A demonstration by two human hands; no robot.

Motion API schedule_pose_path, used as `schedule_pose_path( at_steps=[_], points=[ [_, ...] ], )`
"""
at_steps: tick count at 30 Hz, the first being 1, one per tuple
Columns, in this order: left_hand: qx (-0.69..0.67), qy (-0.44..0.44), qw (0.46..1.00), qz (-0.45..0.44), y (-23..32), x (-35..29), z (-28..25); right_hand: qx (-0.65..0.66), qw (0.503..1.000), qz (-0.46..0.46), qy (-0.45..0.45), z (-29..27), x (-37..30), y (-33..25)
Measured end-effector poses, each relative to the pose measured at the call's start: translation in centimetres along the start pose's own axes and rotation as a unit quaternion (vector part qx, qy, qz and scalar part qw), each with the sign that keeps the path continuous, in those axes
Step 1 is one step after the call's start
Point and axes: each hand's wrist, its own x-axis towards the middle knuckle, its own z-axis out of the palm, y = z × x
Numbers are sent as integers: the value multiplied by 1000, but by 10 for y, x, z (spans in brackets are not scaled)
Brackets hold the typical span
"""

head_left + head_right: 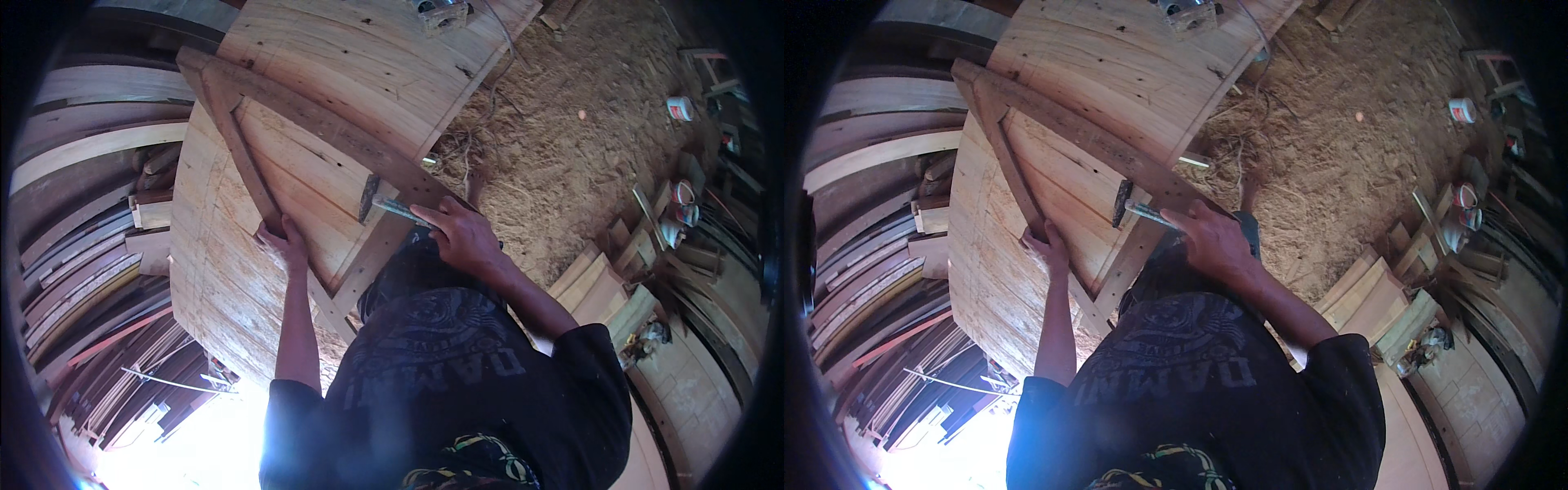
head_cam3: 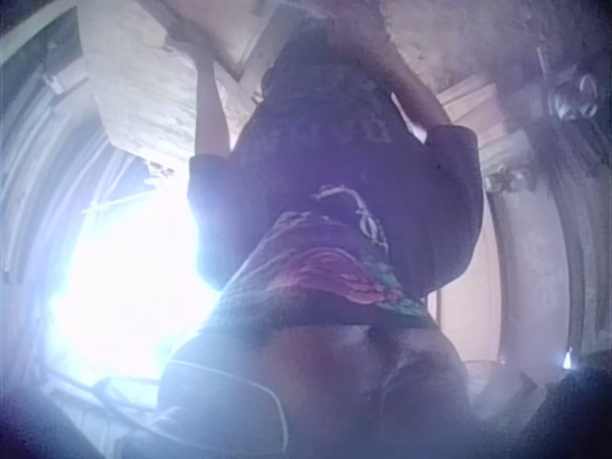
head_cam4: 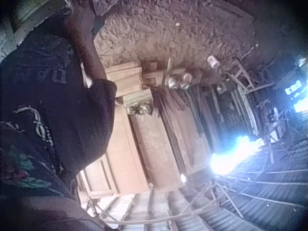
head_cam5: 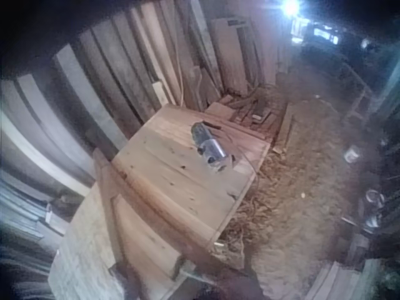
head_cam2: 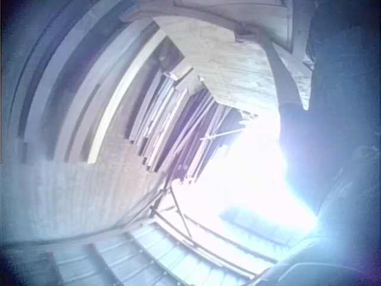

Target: The person assembles a wooden frame by hammering nails into a large wooden board and then uses a handheld electric router to smooth the edges of the frame. The person repeatedly hammers and routes the frame, adjusting its position on the workbench.

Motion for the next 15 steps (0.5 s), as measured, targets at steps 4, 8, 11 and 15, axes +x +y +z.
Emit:
schedule_pose_path(
  at_steps=[4, 8, 11, 15],
  points=[
    [3, 3, 1000, 10, -3, 1, 1, 3, 1000, -4, -11, -3, -1, -5],
    [-6, -3, 1000, -2, 1, 1, -1, -1, 1000, 0, -11, -3, 0, -2],
    [13, -9, 1000, 4, -1, 2, 0, -5, 1000, -5, -27, -6, 0, -3],
    [3, 15, 1000, 16, 0, 1, 2, -10, 1000, 0, -5, -9, 2, 1]
  ],
)
